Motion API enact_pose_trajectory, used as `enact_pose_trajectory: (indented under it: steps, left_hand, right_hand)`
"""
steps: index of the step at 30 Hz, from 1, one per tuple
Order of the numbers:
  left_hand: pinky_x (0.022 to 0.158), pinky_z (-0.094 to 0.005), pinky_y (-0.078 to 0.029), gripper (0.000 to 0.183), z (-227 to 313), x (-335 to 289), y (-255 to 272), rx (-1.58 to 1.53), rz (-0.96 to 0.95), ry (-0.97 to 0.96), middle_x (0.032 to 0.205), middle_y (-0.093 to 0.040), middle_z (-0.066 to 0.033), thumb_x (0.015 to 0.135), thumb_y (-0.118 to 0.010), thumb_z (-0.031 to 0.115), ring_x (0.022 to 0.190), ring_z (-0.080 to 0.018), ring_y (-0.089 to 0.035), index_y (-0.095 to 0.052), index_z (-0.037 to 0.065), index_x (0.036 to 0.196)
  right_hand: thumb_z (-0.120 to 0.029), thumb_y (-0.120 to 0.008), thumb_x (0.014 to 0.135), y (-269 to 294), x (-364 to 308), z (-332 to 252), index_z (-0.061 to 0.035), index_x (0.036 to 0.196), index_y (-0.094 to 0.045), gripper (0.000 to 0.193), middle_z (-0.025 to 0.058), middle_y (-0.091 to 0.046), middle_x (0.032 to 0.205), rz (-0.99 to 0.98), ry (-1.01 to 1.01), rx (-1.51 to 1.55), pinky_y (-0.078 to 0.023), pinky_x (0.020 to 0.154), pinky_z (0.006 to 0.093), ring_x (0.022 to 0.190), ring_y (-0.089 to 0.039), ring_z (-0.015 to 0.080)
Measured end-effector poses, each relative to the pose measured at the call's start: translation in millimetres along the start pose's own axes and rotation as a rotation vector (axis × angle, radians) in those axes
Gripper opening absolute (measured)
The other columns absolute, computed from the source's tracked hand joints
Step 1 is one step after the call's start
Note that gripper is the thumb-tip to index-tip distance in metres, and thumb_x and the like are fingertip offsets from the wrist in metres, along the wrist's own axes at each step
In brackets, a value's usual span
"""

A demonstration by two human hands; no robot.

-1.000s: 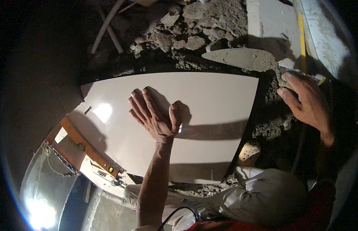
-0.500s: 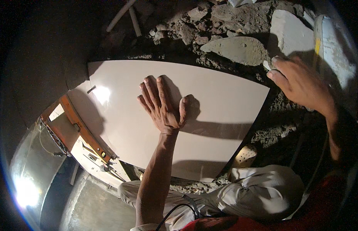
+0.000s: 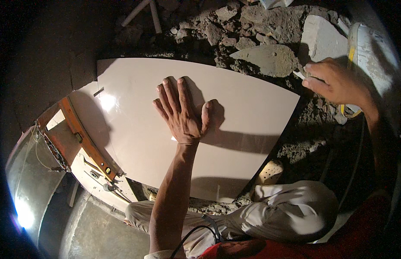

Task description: The person places a large white tile onto a bed of wet cement, presses it down, and uses a rubber mallet to tap it into place. They then remove the tile, scrape and level the cement with a trowel, and measure the area with a tape measure.

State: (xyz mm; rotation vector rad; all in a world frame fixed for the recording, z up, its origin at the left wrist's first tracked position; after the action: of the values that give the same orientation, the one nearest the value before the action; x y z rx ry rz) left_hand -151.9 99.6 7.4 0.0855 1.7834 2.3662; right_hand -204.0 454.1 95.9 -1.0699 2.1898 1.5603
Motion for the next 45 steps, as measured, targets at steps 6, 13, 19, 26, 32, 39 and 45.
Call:
enact_pose_trajectory:
  steps: [6, 13, 19, 26, 32, 39, 45]
  left_hand:
    - [0.124, -0.0637, -0.001, 0.092, -0.2, -0.7, 0.1, 0.008, 0.0, -0.008, 0.17, -0.018, -0.023, 0.092, -0.048, 0.067, 0.158, -0.0432, -0.011, -0.029, 0.013, 0.164]
    - [0.124, -0.0643, -0.001, 0.092, 0.1, -0.5, 1.5, 0.023, -0.028, -0.025, 0.17, -0.016, -0.0233, 0.093, -0.05, 0.066, 0.158, -0.0442, -0.01, -0.027, 0.014, 0.165]
    - [0.124, -0.0636, -0.003, 0.09, 2.7, 0.8, 2.1, 0.035, -0.003, -0.04, 0.169, -0.019, -0.0237, 0.094, -0.051, 0.064, 0.158, -0.0444, -0.012, -0.026, 0.013, 0.165]
    - [0.124, -0.0629, -0.003, 0.088, 4.1, 1.0, 3.4, 0.014, 0.001, -0.046, 0.17, -0.02, -0.0221, 0.094, -0.053, 0.063, 0.158, -0.0435, -0.012, -0.03, 0.014, 0.164]
    - [0.124, -0.0629, -0.003, 0.088, 3.1, 0.8, 4.4, 0.012, 0.005, -0.036, 0.17, -0.021, -0.0222, 0.093, -0.054, 0.062, 0.157, -0.044, -0.013, -0.03, 0.014, 0.163]
    - [0.124, -0.0632, -0.004, 0.088, 1.2, 0.0, 1.7, 0.023, 0.014, -0.041, 0.169, -0.021, -0.0226, 0.093, -0.053, 0.062, 0.157, -0.0445, -0.014, -0.031, 0.013, 0.163]
    - [0.123, -0.0634, -0.004, 0.088, 1.5, 0.8, 0.1, 0.044, 0.017, -0.052, 0.169, -0.022, -0.0229, 0.094, -0.051, 0.063, 0.157, -0.0444, -0.014, -0.031, 0.013, 0.163]
  right_hand:
    - [-0.037, -0.06, 0.104, -8.6, -12.8, 43.8, -0.0007, 0.116, -0.064, 0.038, 0.0075, -0.067, 0.079, -0.383, -0.373, 0.39, -0.053, 0.057, 0.0321, 0.063, -0.065, 0.0159]
    - [-0.025, -0.061, 0.104, -6.2, -67.4, 52.9, 0.0033, 0.121, -0.057, 0.033, 0.0065, -0.064, 0.077, -0.216, -0.502, 0.687, -0.047, 0.05, 0.0273, 0.056, -0.057, 0.01]
    - [-0.014, -0.061, 0.101, -8.6, -129.2, 44.5, 0.0062, 0.122, -0.061, 0.029, 0.0124, -0.068, 0.09, -0.038, -0.481, 0.677, -0.053, 0.063, 0.0322, 0.071, -0.063, 0.0145]
    - [-0.015, -0.065, 0.095, -56.8, -133.0, 12.1, 0.0024, 0.127, -0.061, 0.036, 0.0248, -0.065, 0.119, 0.133, -0.345, 0.113, -0.053, 0.092, 0.0495, 0.104, -0.065, 0.0461]
    - [-0.015, -0.071, 0.094, -92.8, -143.6, -17.8, 0.0029, 0.128, -0.062, 0.039, 0.0332, -0.06, 0.128, 0.36, -0.354, 0.085, -0.052, 0.098, 0.0494, 0.113, -0.063, 0.0486]
    - [-0.014, -0.077, 0.089, -106.7, -175.9, -1.2, -0.0022, 0.121, -0.07, 0.035, 0.0249, -0.068, 0.122, 0.418, -0.401, 0.107, -0.05, 0.106, 0.0494, 0.116, -0.063, 0.0459]
    - [-0.015, -0.071, 0.093, -110.1, -190.9, -9.1, 0.004, 0.126, -0.066, 0.038, 0.0306, -0.062, 0.13, 0.328, -0.43, 0.109, -0.051, 0.104, 0.0508, 0.121, -0.061, 0.0484]
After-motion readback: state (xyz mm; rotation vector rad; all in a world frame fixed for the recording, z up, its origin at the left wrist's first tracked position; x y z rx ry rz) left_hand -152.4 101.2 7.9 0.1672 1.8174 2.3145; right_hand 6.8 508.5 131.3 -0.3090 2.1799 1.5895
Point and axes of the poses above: each hand's wrist, its own x-axis towards the middle knuckle, its own y-axis out of the back of the hand, z = x × y, the point moved 6 cm from there along x, towards the middle knuckle
